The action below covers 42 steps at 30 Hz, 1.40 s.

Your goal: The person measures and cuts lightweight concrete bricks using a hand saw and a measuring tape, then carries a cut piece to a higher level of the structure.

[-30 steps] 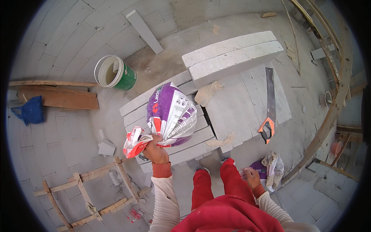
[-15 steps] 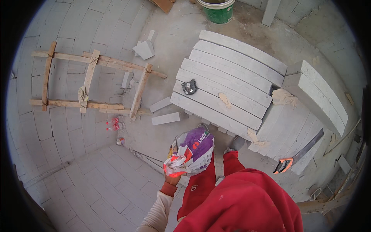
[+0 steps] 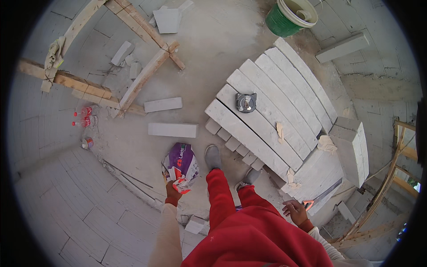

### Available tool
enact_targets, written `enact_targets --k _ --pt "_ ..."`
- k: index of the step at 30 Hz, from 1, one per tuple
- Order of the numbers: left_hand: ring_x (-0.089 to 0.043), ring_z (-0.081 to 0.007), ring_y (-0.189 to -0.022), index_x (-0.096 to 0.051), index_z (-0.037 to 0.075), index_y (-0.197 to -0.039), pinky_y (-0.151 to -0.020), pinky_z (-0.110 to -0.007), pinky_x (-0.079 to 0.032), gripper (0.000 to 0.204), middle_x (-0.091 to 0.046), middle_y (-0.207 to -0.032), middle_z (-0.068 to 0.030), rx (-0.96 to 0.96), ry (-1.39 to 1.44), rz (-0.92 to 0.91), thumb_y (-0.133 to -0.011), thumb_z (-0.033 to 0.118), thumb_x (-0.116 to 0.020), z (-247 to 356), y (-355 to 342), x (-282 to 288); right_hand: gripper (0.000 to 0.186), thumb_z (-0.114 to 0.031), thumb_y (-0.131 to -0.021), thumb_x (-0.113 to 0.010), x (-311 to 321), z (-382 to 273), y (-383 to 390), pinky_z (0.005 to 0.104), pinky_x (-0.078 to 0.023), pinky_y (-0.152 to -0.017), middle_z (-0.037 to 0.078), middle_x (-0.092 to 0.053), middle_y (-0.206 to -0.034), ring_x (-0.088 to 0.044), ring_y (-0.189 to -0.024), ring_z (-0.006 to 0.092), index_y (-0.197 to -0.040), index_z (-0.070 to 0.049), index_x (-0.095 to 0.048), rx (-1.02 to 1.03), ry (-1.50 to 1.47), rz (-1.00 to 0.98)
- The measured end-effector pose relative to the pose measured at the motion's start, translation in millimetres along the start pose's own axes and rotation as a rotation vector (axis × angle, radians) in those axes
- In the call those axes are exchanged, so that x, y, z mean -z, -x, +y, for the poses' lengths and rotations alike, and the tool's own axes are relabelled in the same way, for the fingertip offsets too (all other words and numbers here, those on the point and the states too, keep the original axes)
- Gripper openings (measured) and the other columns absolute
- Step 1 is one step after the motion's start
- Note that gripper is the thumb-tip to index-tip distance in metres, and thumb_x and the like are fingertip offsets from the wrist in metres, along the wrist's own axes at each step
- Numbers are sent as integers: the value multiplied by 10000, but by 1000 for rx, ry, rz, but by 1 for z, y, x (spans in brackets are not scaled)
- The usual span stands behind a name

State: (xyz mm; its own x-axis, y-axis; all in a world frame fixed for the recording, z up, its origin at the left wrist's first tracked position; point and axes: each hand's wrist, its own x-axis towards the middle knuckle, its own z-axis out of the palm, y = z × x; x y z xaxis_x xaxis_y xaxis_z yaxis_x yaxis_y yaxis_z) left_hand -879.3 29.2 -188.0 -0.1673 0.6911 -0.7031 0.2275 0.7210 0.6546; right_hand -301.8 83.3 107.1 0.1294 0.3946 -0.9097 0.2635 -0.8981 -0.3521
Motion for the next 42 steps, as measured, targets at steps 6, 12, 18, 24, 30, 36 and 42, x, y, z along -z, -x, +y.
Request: enact_targets --k 6,12,18,24,30,36,42 --pt "-718 -268 -1041 -694 29 -1201 -906 -402 -579 615 -741 -1132 -123 -170 -321 -170 -660 169 -951 -29 -53 41 248 -215 -1061 -569 -24 -8 -37 275 -555 -665 61 -708 -878 -673 -747 123 -1147 -21 -698 -27 33 109" --pt "-540 -387 -1283 -589 105 -1355 -1082 -488 -453 699 -596 -1366 -173 -203 -904 -150 -702 53 -833 84 -45 124 234 -188 -1057 -573 -55 -9 -65 293 -569 -699 68 -705 -893 -675 -774 132 -1171 -9 -671 47 56 107" --pt "-689 -285 -1075 -638 31 -1294 -921 -400 -557 497 -681 -1276 -167 -113 -632 36 -834 150 -785 211 -134 106 220 -144 -1042 -580 -63 19 -46 289 -574 -719 65 -696 -913 -669 -809 125 -1179 4 -666 108 -206 145" --pt "-641 -288 -1216 -537 22 -1454 -1047 -382 -487 527 -602 -1418 -215 -342 -474 -67 -1018 309 -616 315 -215 -61 245 -131 -1024 -592 -37 106 -71 282 -578 -703 80 -717 -951 -680 -798 128 -1224 0 -648 39 -288 333" --pt "-526 -326 -1337 -503 -68 -1429 -1131 -392 -381 656 -539 -1466 -237 -400 -411 101 -1073 478 -428 298 -266 -137 312 -227 -1029 -613 -34 138 -121 301 -587 -694 79 -718 -956 -697 -800 159 -1269 -28 -633 -155 -854 313" --pt "-601 -275 -1068 -556 27 -1187 -833 -426 -521 576 -630 -1132 -151 -152 -367 212 -1023 571 -467 311 -259 -134 560 -422 -993 -675 -66 121 -157 396 -577 -856 149 -658 -1180 -674 -1014 253 -1395 -64 -521 -284 -1307 102" --pt "-589 -269 -1083 -485 110 -1238 -727 -448 -557 601 -584 -1221 -110 -24 -347 206 -970 646 -522 327 -247 -150 838 -492 -937 -735 -82 77 -192 487 -539 -963 224 -517 -1392 -630 -1125 343 -1514 -57 -311 -297 -1498 146"
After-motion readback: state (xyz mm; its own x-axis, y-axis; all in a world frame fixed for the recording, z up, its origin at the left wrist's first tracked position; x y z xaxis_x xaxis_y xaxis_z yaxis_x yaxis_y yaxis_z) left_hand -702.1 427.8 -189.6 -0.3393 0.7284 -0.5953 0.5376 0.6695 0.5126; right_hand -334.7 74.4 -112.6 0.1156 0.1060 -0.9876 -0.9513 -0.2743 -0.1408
